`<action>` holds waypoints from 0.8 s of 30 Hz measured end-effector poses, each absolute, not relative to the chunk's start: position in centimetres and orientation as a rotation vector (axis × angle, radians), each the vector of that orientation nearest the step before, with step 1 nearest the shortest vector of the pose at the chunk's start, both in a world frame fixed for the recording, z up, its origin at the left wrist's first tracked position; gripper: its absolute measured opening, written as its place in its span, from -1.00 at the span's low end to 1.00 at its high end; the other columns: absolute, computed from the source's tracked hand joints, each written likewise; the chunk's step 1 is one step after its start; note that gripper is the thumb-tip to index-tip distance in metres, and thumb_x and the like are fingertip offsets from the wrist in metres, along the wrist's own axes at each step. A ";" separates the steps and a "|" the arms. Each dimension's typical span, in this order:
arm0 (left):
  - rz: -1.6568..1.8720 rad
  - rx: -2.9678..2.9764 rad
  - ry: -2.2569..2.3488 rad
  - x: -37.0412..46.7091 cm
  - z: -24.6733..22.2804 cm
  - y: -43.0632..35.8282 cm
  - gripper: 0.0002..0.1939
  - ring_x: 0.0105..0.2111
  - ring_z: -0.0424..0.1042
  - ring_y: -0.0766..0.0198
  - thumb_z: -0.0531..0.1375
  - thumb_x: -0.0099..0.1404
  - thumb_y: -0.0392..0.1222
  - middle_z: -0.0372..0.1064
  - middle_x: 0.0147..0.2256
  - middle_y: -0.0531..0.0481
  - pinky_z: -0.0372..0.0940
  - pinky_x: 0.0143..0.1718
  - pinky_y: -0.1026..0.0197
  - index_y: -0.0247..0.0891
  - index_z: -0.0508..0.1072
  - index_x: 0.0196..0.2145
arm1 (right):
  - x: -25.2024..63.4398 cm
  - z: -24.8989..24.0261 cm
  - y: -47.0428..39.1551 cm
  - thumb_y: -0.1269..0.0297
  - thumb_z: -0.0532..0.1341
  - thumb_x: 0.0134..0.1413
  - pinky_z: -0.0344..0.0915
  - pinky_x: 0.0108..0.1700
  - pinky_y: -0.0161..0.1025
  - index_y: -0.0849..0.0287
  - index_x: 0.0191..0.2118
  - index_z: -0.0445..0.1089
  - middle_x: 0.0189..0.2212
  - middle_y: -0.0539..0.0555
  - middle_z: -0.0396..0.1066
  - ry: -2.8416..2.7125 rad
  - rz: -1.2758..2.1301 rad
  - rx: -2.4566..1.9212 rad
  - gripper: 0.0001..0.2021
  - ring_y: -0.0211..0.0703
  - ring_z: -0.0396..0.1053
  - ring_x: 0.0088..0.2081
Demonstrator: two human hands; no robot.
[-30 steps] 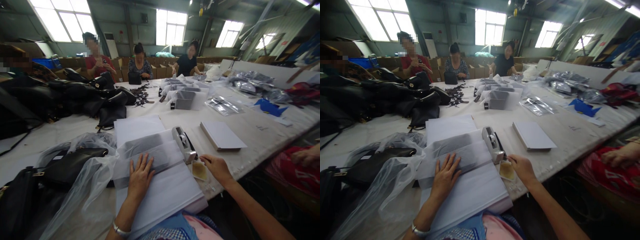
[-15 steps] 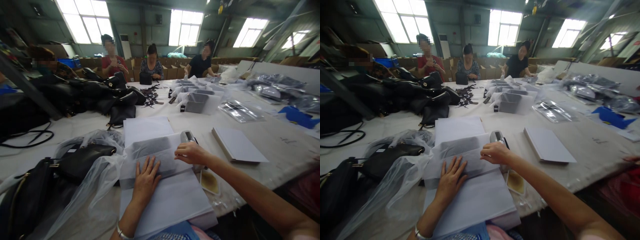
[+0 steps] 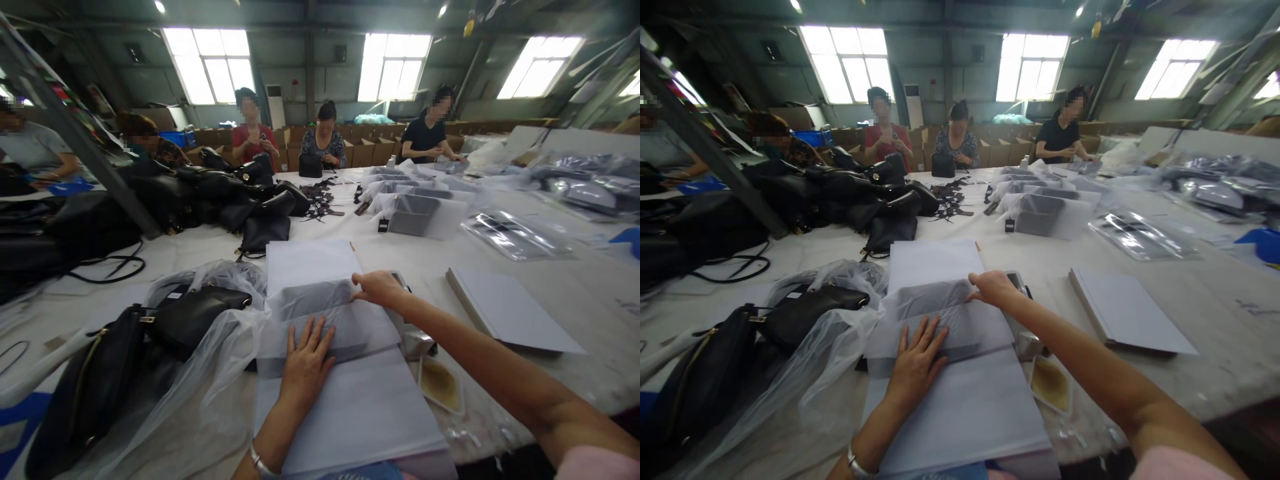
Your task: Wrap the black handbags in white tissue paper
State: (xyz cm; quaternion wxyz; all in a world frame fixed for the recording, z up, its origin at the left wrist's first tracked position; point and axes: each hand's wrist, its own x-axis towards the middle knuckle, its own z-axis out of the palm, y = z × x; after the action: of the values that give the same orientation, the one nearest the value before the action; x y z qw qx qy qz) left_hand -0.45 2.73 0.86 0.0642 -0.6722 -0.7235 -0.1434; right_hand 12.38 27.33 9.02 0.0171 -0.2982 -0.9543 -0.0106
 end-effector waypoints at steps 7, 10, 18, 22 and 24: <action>-0.466 -2.012 -2.154 -0.4 0.5 2.6 -0.45 0.34 -0.02 -0.03 0.14 0.38 -0.13 0.01 0.34 -0.09 0.00 0.26 -0.37 -0.05 0.17 0.29 | 21.7 7.6 26.2 0.13 0.15 0.22 0.32 -0.08 -0.12 0.08 -0.04 0.42 -0.09 0.17 0.52 -2.511 -0.048 -1.232 -0.74 0.04 0.45 -0.05; -0.475 -2.011 -2.150 -0.4 0.3 2.6 -0.45 0.34 -0.03 -0.04 0.13 0.38 -0.15 0.02 0.34 -0.12 -0.04 0.27 -0.38 -0.06 0.17 0.29 | 25.8 5.3 24.3 0.01 0.21 0.11 0.20 0.18 0.01 0.09 -0.14 0.51 0.08 0.16 0.41 -2.299 0.150 -1.288 -0.68 0.09 0.31 0.14; -0.410 -2.035 -2.148 -0.4 0.6 2.5 -0.45 0.35 -0.06 -0.06 0.12 0.39 -0.13 -0.05 0.36 -0.06 -0.02 0.24 -0.43 -0.10 0.15 0.30 | 27.4 2.8 20.7 -0.08 0.30 -0.02 0.20 0.20 0.04 0.11 -0.39 0.61 0.19 0.18 0.32 -1.680 1.053 -1.435 -0.66 0.17 0.34 0.14; -0.403 -2.038 -2.157 -0.4 0.6 2.5 -0.45 0.36 -0.08 -0.06 0.11 0.40 -0.13 -0.06 0.36 -0.05 -0.03 0.25 -0.43 -0.09 0.14 0.30 | 26.9 4.3 18.4 -0.03 0.38 -0.09 0.19 0.23 -0.01 0.12 -0.34 0.61 0.23 0.15 0.27 -1.442 1.056 -1.342 -0.69 0.15 0.28 0.19; -0.412 -2.041 -2.158 -0.4 0.6 2.5 -0.45 0.36 -0.08 -0.06 0.12 0.39 -0.14 -0.06 0.36 -0.05 -0.04 0.25 -0.43 -0.09 0.14 0.30 | 27.2 5.0 16.9 0.00 0.38 -0.07 0.16 0.27 -0.02 0.11 -0.33 0.60 0.21 0.12 0.31 -1.398 1.020 -1.321 -0.71 0.13 0.26 0.21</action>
State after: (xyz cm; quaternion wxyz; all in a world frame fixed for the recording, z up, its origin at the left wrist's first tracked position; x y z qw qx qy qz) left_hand -0.39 2.48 0.57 0.0714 -0.6790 -0.7177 -0.1369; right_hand 27.23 16.89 4.95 0.4637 -0.5375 -0.5690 0.4150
